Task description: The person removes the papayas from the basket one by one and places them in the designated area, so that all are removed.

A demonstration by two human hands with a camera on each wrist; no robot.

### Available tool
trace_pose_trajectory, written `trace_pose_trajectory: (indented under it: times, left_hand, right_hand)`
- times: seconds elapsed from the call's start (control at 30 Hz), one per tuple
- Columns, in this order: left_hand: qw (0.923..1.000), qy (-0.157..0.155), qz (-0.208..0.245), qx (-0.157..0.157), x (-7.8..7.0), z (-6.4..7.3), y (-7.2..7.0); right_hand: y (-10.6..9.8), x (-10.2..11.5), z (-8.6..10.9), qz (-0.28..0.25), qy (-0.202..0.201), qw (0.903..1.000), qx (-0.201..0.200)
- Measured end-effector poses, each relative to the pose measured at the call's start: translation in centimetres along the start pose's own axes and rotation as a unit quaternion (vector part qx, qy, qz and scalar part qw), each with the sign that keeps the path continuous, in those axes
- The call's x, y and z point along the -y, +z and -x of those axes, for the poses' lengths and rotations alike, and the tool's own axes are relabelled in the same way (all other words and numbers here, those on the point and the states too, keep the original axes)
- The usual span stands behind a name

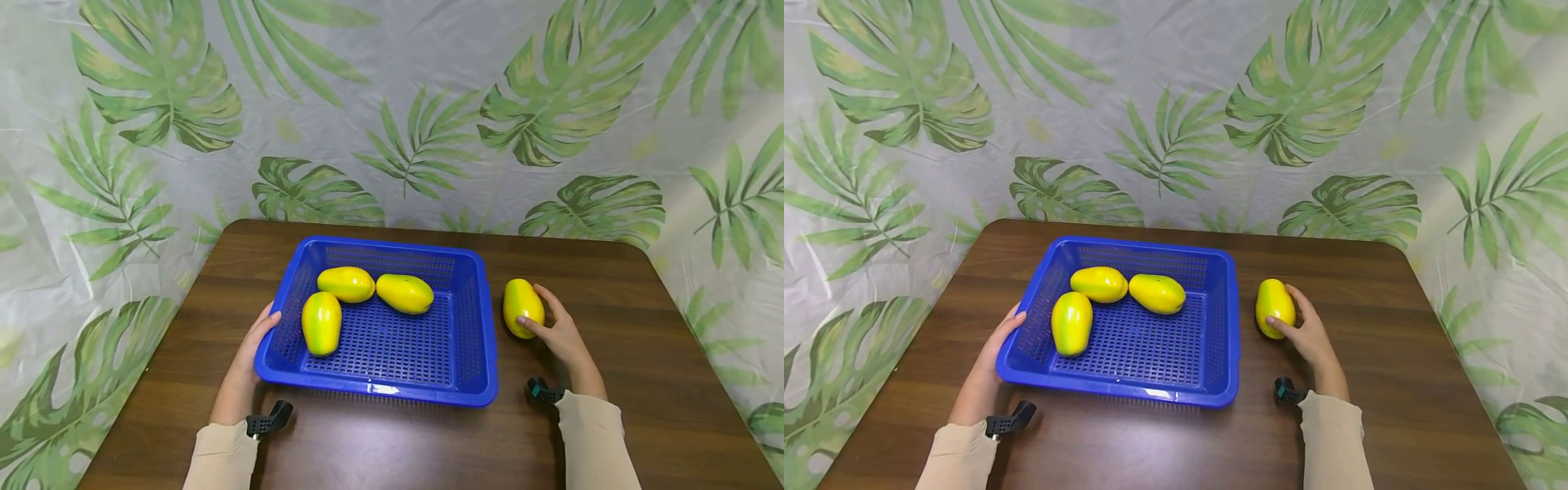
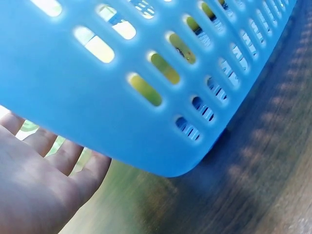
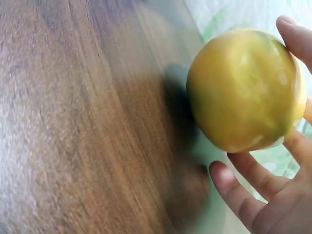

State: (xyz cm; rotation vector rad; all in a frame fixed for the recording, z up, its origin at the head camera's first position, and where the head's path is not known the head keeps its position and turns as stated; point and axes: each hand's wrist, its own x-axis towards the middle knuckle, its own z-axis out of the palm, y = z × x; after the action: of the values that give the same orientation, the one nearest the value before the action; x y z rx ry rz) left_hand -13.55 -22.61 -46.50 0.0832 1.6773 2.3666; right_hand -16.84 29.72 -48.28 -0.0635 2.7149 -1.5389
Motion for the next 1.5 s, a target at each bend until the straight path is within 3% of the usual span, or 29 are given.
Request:
trace_pose_trajectory:
  times: [0.17,0.43,0.67,0.93,1.5]
  left_hand:
    - [1.0000,-0.003,-0.002,-0.002,0.0,0.0,0.0]
    - [0.9983,-0.044,-0.012,-0.036,-0.4,0.1,0.3]
    - [0.9992,-0.026,-0.004,-0.031,-0.2,0.2,0.3]
    - [0.9990,-0.033,-0.010,-0.028,-0.3,0.1,0.2]
    - [0.9991,-0.029,-0.012,-0.027,-0.3,0.1,0.3]
  right_hand:
    - [0.0,0.2,0.0,0.013,-0.005,0.9999,-0.002]
    - [-0.1,0.5,-0.1,-0.002,-0.024,0.9997,-0.005]
    - [-0.4,1.6,0.0,0.003,-0.032,0.9995,-0.006]
    - [-0.5,1.5,-0.1,0.026,-0.033,0.9990,-0.013]
    - [-1.0,3.7,-0.2,0.041,-0.082,0.9954,-0.028]
